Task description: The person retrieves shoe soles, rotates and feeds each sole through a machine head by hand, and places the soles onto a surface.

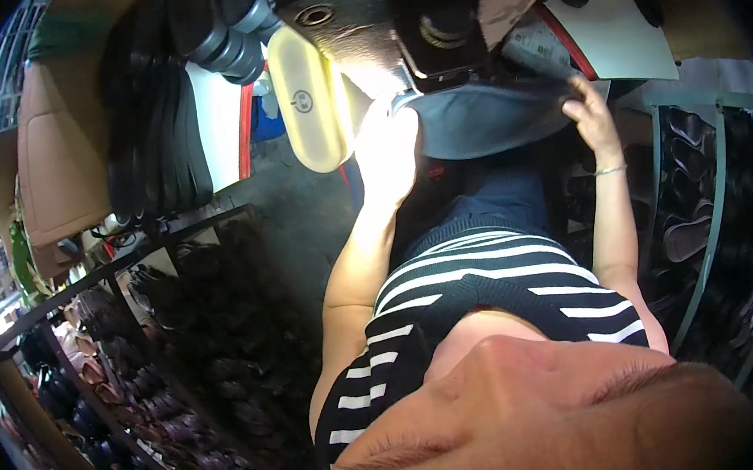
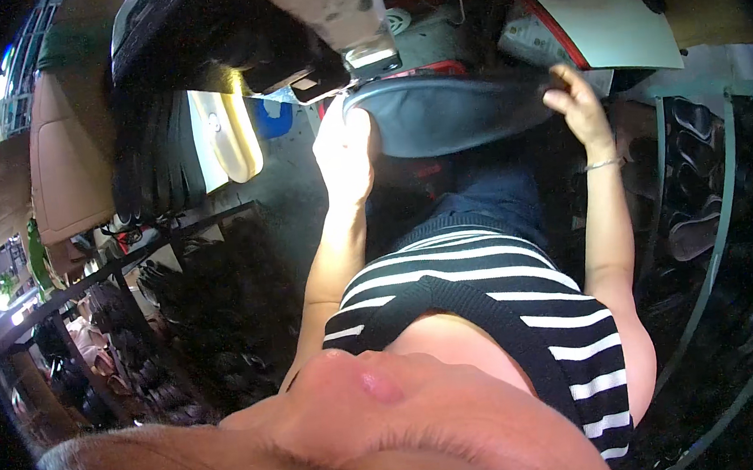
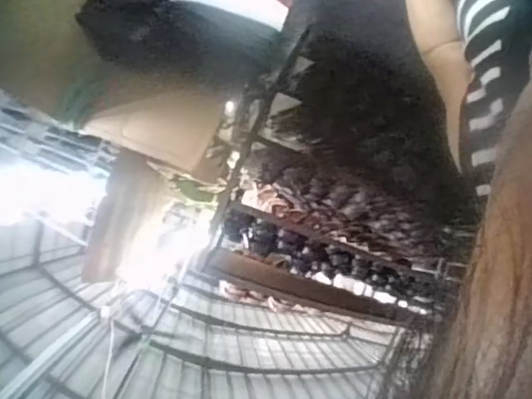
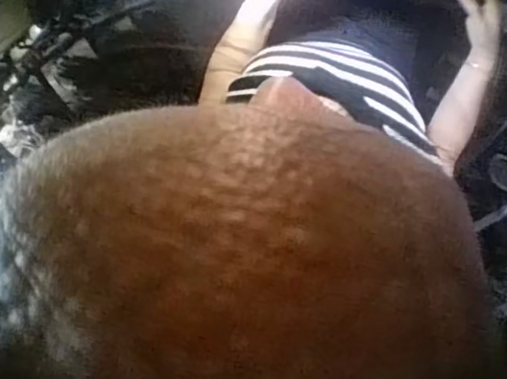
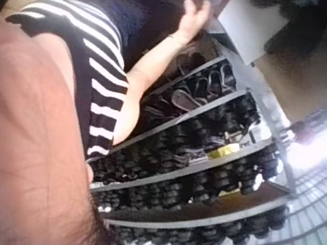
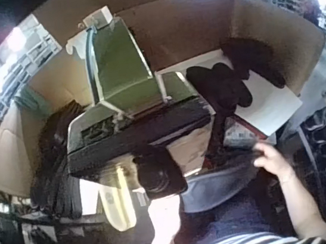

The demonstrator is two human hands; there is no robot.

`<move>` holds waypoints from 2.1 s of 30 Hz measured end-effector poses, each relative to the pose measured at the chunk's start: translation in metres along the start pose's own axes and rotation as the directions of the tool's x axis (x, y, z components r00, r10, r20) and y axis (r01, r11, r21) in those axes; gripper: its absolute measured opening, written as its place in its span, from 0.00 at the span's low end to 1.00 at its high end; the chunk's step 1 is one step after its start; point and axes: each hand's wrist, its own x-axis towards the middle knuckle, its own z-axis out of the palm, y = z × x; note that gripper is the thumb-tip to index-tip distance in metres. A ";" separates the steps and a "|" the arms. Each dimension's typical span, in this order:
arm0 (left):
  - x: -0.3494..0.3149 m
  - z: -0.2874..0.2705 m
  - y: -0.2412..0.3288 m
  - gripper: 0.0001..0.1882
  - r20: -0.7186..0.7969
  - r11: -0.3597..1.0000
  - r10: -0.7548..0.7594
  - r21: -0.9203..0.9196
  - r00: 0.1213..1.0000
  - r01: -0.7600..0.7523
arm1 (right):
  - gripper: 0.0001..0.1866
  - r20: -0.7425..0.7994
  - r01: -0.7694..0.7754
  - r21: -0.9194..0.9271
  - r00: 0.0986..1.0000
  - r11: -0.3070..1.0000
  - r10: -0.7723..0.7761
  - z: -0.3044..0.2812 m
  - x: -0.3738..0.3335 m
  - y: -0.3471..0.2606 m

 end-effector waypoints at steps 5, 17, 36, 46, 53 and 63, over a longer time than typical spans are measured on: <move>-0.010 -0.011 -0.027 0.21 0.077 0.980 -0.055 -0.189 0.995 0.069 | 0.17 0.060 0.247 0.090 0.966 0.965 -0.253 -0.010 0.061 -0.058; -0.007 -0.093 -0.077 0.19 0.116 0.554 -0.180 -0.809 0.977 0.198 | 0.15 0.291 0.443 -0.311 0.886 0.841 -0.360 0.098 0.032 -0.139; 0.025 -0.002 0.012 0.18 0.408 0.835 -0.014 -0.498 0.913 0.235 | 0.22 0.281 0.290 -0.251 0.935 0.924 -0.217 0.145 0.020 -0.124; 0.002 0.011 -0.016 0.23 0.012 0.997 0.075 0.007 0.997 -0.075 | 0.14 0.268 -0.369 -0.125 0.881 0.921 0.389 0.048 -0.062 0.022; 0.000 0.005 -0.017 0.27 -0.029 0.989 0.146 -0.033 0.989 -0.147 | 0.11 -0.028 0.103 -0.166 0.994 0.981 -0.109 -0.023 0.010 -0.057; -0.025 -0.053 -0.048 0.17 0.059 0.745 -0.206 -0.637 0.977 0.196 | 0.11 0.096 0.231 -0.288 0.973 0.929 -0.212 0.053 0.015 -0.109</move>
